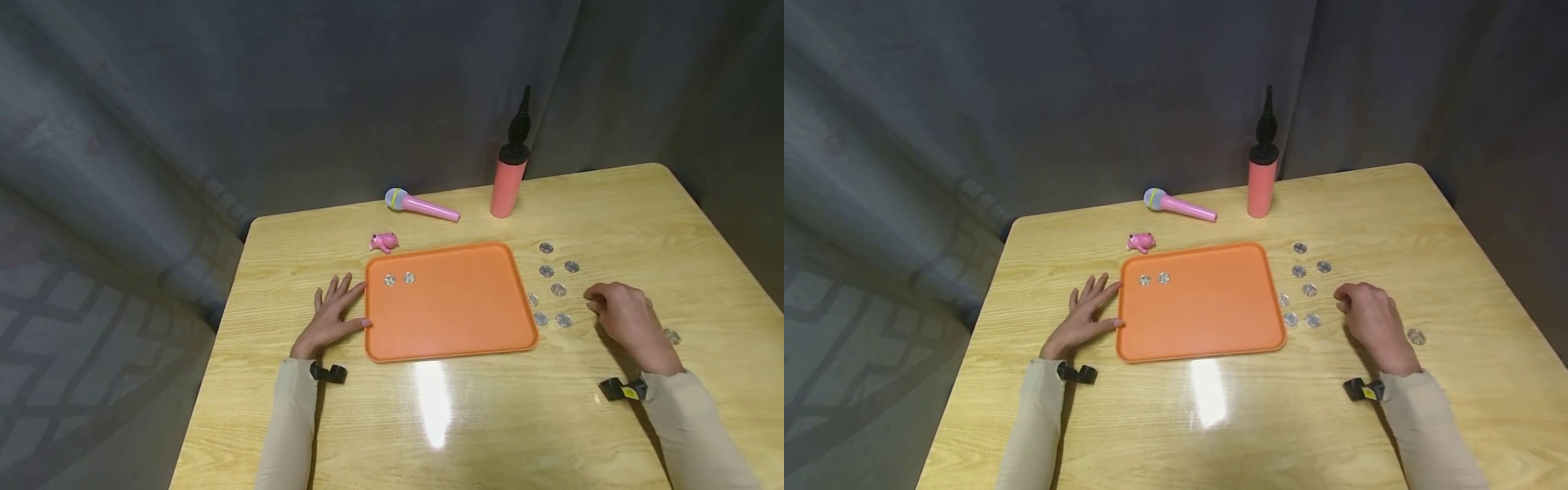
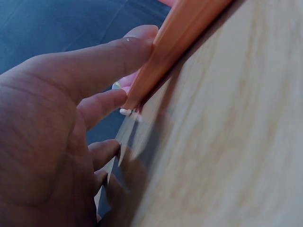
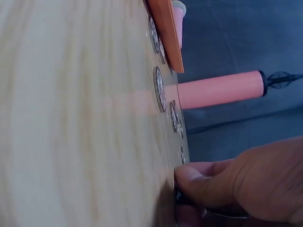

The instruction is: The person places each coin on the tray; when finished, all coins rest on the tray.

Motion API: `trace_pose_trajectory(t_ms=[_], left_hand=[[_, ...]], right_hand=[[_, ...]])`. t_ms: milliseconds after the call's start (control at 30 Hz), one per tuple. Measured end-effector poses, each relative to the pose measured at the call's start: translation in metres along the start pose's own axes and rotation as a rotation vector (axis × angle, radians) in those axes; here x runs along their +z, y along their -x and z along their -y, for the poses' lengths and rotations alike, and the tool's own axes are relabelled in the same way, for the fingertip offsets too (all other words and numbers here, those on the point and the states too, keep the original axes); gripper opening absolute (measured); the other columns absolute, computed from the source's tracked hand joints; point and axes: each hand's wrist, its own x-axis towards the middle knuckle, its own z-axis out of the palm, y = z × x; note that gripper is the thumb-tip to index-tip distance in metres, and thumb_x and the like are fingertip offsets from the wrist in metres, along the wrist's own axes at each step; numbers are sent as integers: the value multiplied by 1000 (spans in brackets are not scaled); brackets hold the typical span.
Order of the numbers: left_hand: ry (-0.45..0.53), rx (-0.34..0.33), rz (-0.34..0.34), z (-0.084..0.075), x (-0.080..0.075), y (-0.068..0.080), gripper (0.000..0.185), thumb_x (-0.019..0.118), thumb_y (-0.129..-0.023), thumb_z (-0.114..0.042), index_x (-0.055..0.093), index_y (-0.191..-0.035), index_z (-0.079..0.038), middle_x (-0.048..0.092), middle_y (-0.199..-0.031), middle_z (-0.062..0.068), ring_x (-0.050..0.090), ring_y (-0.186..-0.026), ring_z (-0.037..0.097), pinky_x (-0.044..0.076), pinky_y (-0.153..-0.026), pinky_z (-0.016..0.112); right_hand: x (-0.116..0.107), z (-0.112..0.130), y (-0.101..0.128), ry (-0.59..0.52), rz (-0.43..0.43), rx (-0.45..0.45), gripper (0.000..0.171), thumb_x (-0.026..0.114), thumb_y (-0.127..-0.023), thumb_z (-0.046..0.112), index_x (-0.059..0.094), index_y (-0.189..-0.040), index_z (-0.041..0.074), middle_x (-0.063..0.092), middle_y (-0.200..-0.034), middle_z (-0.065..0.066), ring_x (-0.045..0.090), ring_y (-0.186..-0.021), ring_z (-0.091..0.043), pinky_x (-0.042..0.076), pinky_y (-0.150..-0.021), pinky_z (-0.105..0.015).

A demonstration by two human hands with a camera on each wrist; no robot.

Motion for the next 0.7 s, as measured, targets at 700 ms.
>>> trace_pose_trajectory(t_ms=[700], left_hand=[[6,5,-1,1,0,0,83,74,-88,-43,33,-158,-26,8,-171,12,-8,-158,37,-18,-120,65]], right_hand=[[-43,-16,-2,-149,-25,134,16,65,-95,5,71,-105,-6,71,-99,-32,54,-74,7,39,-79,-36]])
